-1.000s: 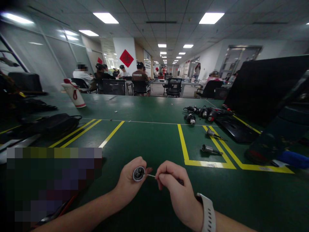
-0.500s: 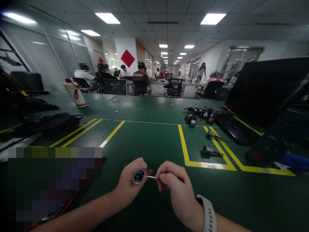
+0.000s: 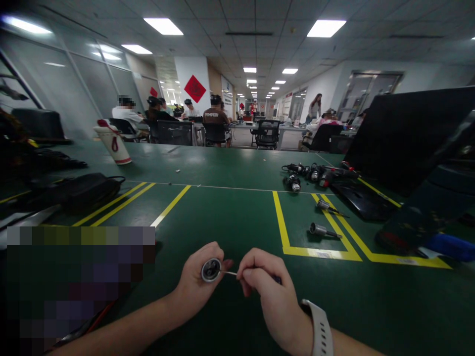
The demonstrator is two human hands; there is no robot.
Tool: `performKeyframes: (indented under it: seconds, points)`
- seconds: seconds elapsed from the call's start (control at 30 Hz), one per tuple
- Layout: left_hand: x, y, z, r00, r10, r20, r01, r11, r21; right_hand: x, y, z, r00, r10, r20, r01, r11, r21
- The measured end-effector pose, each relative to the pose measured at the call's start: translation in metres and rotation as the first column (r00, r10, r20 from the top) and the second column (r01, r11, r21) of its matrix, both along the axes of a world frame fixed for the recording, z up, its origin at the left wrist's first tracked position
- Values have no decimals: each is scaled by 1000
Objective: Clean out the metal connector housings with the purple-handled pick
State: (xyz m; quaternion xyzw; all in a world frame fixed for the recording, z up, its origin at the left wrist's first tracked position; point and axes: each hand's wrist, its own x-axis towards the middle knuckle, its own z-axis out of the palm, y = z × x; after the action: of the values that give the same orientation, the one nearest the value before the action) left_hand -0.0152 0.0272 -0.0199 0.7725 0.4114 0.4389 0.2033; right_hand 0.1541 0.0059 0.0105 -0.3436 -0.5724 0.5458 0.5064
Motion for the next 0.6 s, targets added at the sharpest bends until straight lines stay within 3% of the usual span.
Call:
performKeyframes:
  seconds: [0.17,0.37,0.47,0.6]
  points:
    - [0,1,0,1000,-5,1,5,1000,7,0,1,-3,999,-31,-40,27,995,-91]
    - [-1,0,0,999,10,-33,-10,1000,2,3,-6,6,983,-65,173,45,992,118]
    - [-1,0,-1,999,18,-40,-18,1000,-2,2,-9,12,951,-64,303,20,989,146]
    - [0,0,-1,999,15,-41,-15,1000,4,2,-11,16,931,-69,358,13,987,158]
